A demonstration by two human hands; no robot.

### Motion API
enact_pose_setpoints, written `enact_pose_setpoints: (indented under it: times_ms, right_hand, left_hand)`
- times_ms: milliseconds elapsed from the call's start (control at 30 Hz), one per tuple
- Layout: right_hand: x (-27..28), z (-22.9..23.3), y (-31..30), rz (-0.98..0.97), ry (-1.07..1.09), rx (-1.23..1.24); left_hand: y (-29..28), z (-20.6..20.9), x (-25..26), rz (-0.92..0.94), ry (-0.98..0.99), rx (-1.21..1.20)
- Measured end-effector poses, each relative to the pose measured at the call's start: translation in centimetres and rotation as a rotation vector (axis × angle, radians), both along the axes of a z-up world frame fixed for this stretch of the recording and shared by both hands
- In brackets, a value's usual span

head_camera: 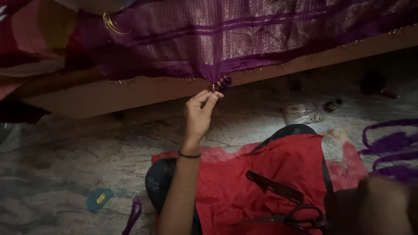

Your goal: Sewing and trimming decorative purple tassels onto a garment using a needle and scissors.

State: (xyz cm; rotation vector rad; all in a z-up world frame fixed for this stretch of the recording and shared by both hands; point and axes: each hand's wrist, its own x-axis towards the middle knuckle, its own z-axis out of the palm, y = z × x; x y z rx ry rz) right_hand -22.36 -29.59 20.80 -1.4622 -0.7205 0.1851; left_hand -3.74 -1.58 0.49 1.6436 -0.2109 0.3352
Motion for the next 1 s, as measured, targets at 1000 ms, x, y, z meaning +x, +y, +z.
enact_pose_setpoints:
  times_ms: [1000]
  right_hand:
    - [22.5, -13.8, 11.1, -0.335, -0.437, -0.513]
  left_hand:
    - [2.0, -4.1, 2.2, -0.191, 0.242, -0.374]
